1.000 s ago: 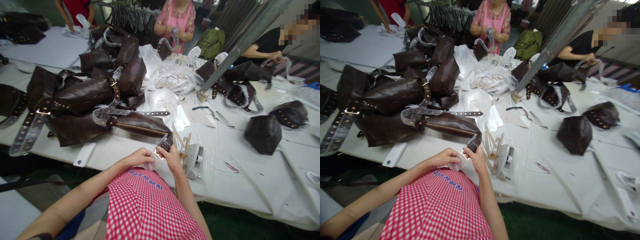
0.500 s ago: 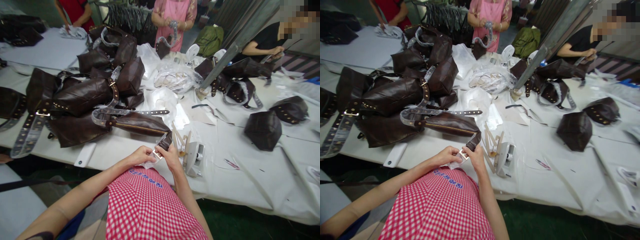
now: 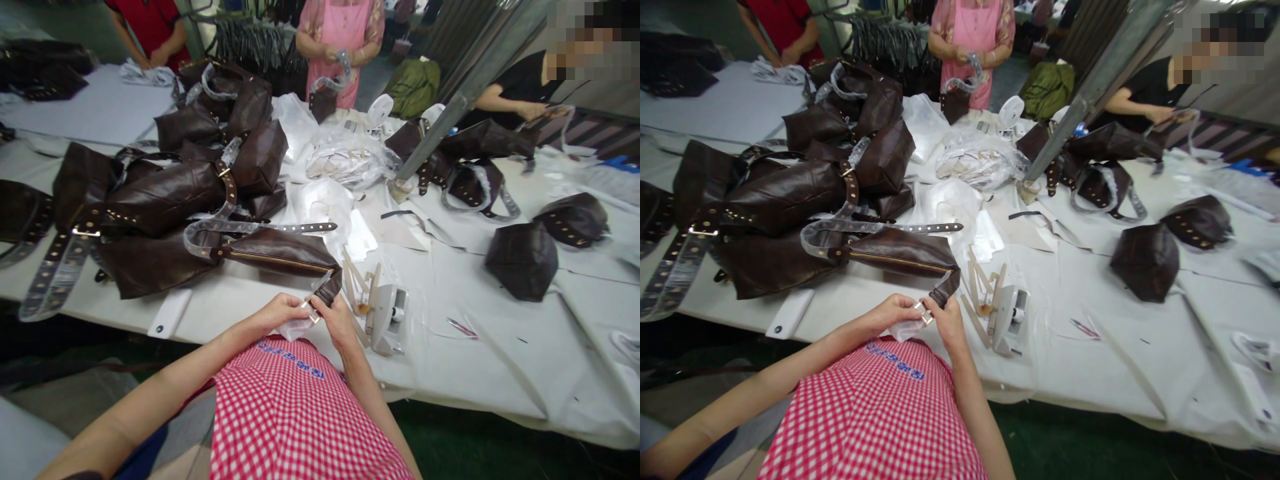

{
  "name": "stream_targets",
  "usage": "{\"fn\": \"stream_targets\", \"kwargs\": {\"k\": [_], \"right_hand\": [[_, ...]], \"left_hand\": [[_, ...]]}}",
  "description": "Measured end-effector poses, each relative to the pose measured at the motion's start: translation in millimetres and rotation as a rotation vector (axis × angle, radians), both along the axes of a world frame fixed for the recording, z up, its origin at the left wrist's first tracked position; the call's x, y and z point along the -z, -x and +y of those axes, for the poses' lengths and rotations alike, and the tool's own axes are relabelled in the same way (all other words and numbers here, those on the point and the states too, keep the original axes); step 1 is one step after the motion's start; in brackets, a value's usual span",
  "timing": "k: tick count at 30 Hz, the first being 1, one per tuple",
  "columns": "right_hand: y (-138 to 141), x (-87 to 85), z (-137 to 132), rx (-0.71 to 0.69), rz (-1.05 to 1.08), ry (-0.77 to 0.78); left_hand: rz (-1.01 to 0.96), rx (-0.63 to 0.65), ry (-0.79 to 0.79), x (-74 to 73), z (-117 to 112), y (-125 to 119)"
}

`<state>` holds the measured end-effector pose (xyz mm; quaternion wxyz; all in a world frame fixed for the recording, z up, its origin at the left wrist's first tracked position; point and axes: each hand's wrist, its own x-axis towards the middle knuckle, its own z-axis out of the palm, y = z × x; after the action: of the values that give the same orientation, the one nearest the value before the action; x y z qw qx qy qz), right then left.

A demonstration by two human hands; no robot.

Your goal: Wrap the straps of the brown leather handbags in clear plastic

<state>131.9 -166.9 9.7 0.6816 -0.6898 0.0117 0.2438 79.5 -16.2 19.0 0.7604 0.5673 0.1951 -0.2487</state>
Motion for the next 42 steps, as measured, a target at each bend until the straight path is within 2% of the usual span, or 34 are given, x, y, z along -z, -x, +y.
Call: {"fn": "stream_targets", "kwargs": {"k": [3,8,14,18,23,28,34,36,39,42], "right_hand": [[1,2.1,-3,-0.012,0.027,-0.079],[3,5.4,-11,-0.033,0.238,-0.223],[5,13.3,-11,0.084,0.247,-0.231],[7,12.5,-7,0.152,0.215,-0.216],[9,9.5,-6,0.135,0.114,-0.157],[9,10.8,-7,0.142,0.133,-0.173],[9,8.6,-5,0.166,0.158,-0.188],[9,6.5,-4,0.161,0.142,-0.175],[10,2.7,-4,0.156,0.171,-0.139],[11,-1.6,-6,0.135,0.275,-0.133]], "left_hand": [[0.019,-0.031,0.046,-0.5,-1,0],[-0.012,-0.016,0.064,-4.7,0,1],[-0.028,-0.007,0.028,-4.7,1,3],[-0.063,0.008,0.005,-5.0,0,2],[-0.064,0.023,-0.042,-5.9,-1,1],[-0.120,0.041,-0.055,-5.6,-2,-2],[-0.167,0.105,-0.209,-1.5,-1,-3],[-0.155,0.124,-0.195,-0.5,-2,-4],[-0.147,0.088,-0.161,2.4,-5,-7],[-0.189,0.036,-0.256,5.0,-8,-11]]}}
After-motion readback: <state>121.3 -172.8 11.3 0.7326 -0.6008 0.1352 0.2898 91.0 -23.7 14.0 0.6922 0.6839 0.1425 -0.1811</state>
